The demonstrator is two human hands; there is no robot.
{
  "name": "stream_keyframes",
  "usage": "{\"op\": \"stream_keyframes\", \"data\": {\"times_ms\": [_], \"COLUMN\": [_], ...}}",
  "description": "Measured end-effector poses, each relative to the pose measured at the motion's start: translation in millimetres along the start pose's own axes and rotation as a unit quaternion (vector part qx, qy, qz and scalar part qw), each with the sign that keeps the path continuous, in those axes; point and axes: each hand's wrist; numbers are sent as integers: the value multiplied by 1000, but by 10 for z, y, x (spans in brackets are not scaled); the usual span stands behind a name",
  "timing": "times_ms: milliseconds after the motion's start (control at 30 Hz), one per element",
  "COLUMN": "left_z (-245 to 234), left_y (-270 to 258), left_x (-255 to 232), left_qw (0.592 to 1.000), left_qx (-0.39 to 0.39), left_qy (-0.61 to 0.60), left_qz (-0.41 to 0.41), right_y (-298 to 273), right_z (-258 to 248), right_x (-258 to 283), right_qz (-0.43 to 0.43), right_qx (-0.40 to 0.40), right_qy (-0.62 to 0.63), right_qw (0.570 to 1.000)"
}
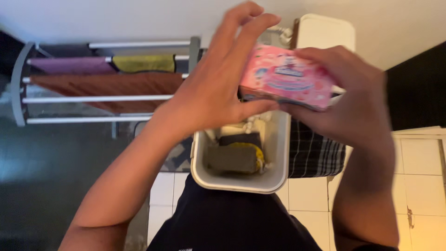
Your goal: The person empties a small transparent container of cleaning supplies into a larger white plastic bin. They then add a folded cloth, a yellow sponge, a bottle of liquid, and a box of wipes into the bin. Finally, they place the lid on the bin and move it to a lower shelf.
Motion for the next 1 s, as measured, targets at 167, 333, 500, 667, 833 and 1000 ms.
{"op": "stream_keyframes", "data": {"times_ms": [167, 333, 500, 667, 833, 1000], "left_z": [57, 290, 794, 1236, 1394, 1377], "left_y": [-456, -870, -1140, -1097, -1130, -1056], "left_x": [-508, -454, -149, 101, 174, 175], "left_qw": [973, 898, 817, 686, 711, 678], "left_qx": [12, 330, 501, 656, 603, 650], "left_qy": [-43, -75, -89, -125, -130, -111], "left_qz": [-225, -282, -272, -289, -339, -324], "right_y": [-118, -99, -86, -108, -175, -232], "right_z": [-172, -202, -101, -53, -75, -91], "right_x": [99, 157, 188, 171, 93, 23], "right_qz": [36, 28, 21, 4, 29, 51], "right_qx": [38, 89, 104, 112, 114, 102], "right_qy": [4, 2, -3, 18, 14, 29], "right_qw": [999, 996, 994, 994, 993, 993]}}
Point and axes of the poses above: each hand's wrist, its own y-axis towards the middle knuckle, its own z-axis out of the palm, x = y × z, and after that the axes turned 13 degrees about z, right-handed
